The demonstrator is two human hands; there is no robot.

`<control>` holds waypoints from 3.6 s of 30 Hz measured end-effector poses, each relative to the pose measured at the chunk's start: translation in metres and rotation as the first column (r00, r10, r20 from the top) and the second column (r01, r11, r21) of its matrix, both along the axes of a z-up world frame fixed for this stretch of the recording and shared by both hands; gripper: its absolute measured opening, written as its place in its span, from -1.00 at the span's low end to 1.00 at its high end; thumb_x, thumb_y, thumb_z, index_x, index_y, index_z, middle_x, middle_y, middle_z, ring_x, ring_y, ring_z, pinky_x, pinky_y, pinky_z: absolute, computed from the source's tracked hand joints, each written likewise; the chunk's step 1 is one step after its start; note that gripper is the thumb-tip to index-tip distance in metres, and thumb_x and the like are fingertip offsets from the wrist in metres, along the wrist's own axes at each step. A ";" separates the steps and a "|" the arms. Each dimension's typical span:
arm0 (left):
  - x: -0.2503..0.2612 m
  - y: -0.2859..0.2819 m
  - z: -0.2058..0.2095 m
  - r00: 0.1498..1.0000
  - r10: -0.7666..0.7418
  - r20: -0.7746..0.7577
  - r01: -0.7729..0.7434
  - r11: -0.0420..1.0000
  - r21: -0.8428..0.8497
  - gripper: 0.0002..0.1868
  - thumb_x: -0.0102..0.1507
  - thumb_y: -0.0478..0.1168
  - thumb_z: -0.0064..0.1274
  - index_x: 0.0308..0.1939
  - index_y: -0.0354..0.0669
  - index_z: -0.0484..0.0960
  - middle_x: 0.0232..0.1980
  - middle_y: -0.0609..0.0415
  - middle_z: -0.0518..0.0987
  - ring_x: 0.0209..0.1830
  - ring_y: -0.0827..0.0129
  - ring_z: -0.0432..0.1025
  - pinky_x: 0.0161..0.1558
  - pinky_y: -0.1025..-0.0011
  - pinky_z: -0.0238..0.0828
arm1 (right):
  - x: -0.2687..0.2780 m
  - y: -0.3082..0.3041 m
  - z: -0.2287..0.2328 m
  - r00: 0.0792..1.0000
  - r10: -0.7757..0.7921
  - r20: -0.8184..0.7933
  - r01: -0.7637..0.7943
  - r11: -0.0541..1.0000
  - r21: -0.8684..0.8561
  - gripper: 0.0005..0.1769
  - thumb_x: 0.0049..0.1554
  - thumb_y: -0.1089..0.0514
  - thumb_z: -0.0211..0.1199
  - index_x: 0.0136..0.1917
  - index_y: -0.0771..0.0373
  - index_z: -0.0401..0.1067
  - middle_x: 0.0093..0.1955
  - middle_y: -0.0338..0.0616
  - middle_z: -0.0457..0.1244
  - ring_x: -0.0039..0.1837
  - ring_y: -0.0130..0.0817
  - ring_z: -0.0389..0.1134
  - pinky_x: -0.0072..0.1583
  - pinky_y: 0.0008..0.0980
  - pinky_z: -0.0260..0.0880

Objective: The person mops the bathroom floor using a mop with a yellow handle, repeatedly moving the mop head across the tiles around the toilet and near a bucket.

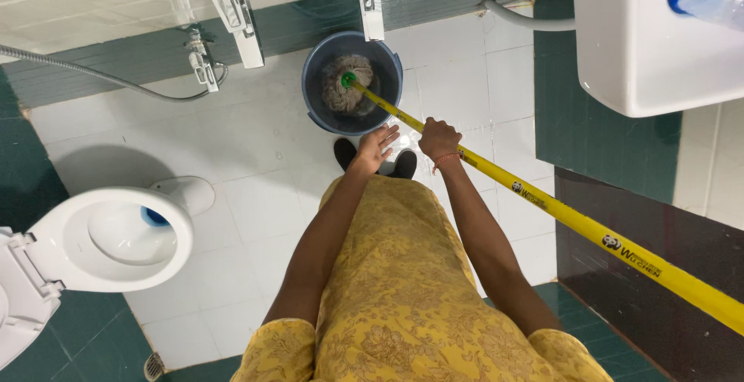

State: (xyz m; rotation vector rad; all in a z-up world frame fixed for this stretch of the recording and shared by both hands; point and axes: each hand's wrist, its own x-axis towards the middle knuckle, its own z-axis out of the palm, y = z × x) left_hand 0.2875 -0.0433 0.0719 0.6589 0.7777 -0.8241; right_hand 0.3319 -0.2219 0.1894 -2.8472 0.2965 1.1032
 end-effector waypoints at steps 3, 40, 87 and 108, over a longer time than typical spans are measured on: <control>-0.013 0.011 -0.009 1.000 -0.011 -0.011 0.012 0.997 0.073 -0.50 0.37 -0.01 -0.10 0.36 -0.08 0.35 0.35 0.20 0.56 0.35 0.48 0.38 0.23 0.28 0.05 | -0.007 -0.002 -0.025 0.999 0.004 -0.032 -0.005 0.998 -0.060 -0.68 0.09 0.08 0.27 0.11 0.18 0.42 -0.01 0.03 0.37 0.08 0.10 0.44 0.13 0.17 0.39; -0.040 -0.125 0.121 0.965 0.148 0.216 -0.147 0.989 -0.020 -0.75 0.33 -0.06 0.14 -0.04 -0.11 0.68 0.02 0.23 0.65 0.02 0.47 0.38 0.10 0.42 0.26 | -0.090 -0.099 0.329 0.956 0.221 0.192 -0.245 0.963 0.109 -0.60 0.15 0.17 0.26 0.27 0.02 0.46 -0.27 0.08 0.38 -0.19 0.10 0.41 -0.14 0.06 0.38; -0.445 -0.146 0.009 0.453 0.891 -0.015 -0.853 0.438 0.285 -0.40 0.24 0.05 0.03 0.33 -0.03 0.44 0.25 0.12 0.59 0.28 0.34 0.41 0.18 0.02 0.13 | -0.339 0.032 -0.078 0.606 0.580 -0.545 -0.326 0.805 0.495 -0.32 0.04 0.25 0.16 0.44 0.16 0.19 -0.04 -0.04 0.35 -0.22 -0.28 0.41 -0.27 -0.23 0.37; -0.409 -0.109 0.022 -0.133 0.973 -0.191 -0.891 -0.033 0.453 -0.75 0.22 -0.22 0.17 -0.38 -0.37 0.50 -0.55 0.00 0.48 -0.66 0.35 0.35 -0.61 0.32 0.17 | -0.423 0.021 0.199 0.518 0.720 -0.461 -0.468 0.690 0.552 -0.19 0.15 0.21 0.22 0.60 0.19 0.01 -0.43 -0.34 0.11 -0.47 -0.53 0.09 -0.37 -0.49 0.16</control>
